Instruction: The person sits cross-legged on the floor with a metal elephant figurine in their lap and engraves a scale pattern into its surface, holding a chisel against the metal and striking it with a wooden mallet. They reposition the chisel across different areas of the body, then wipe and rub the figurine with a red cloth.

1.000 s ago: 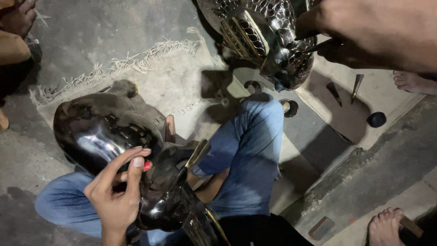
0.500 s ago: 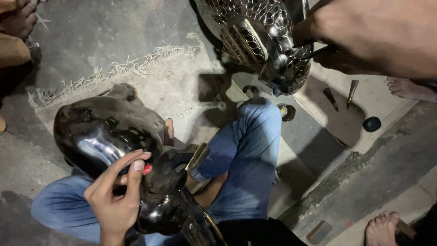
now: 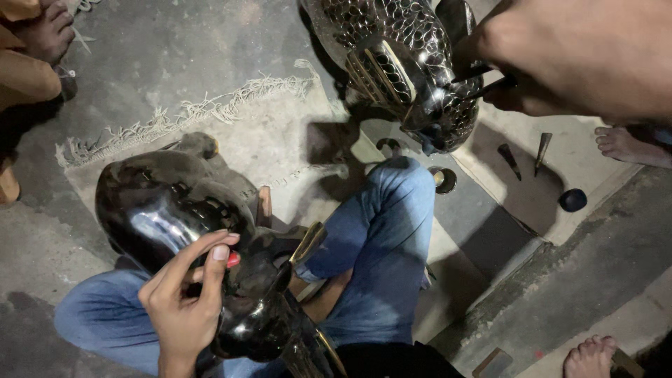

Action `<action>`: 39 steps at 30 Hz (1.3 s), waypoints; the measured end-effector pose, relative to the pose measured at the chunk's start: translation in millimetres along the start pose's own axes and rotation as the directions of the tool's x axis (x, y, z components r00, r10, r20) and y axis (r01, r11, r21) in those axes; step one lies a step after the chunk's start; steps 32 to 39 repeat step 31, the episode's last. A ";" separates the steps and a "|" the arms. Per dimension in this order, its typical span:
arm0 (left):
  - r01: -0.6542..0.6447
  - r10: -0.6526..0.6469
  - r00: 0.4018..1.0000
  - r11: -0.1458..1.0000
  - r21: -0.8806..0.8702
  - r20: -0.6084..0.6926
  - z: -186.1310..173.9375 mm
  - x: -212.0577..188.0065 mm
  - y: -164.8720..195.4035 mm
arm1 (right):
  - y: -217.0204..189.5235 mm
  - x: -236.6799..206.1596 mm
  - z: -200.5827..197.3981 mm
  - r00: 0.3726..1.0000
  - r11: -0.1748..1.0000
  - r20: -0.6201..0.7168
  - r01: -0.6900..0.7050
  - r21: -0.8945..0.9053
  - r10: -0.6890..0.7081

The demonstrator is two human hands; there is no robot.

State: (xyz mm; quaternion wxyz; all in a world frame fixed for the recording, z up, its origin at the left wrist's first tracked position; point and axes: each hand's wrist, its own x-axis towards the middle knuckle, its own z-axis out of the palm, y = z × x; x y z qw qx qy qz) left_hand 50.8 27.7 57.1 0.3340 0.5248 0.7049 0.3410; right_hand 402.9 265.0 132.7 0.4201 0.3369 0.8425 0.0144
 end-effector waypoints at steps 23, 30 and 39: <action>-0.040 0.047 0.997 0.993 -0.108 0.059 9.2 12.4 -13.6 | 14.9 -15.0 21.7 0.935 0.911 -0.311 -0.027 0.412 0.169; -0.139 0.165 0.985 0.933 -0.333 0.052 17.8 14.8 -20.8 | -44.9 -43.6 57.4 0.640 0.773 -0.623 0.071 0.631 0.449; -0.158 0.174 0.984 0.936 -0.313 0.023 16.6 11.1 -23.9 | -57.1 -42.2 59.2 0.649 0.749 -0.605 0.081 0.657 0.460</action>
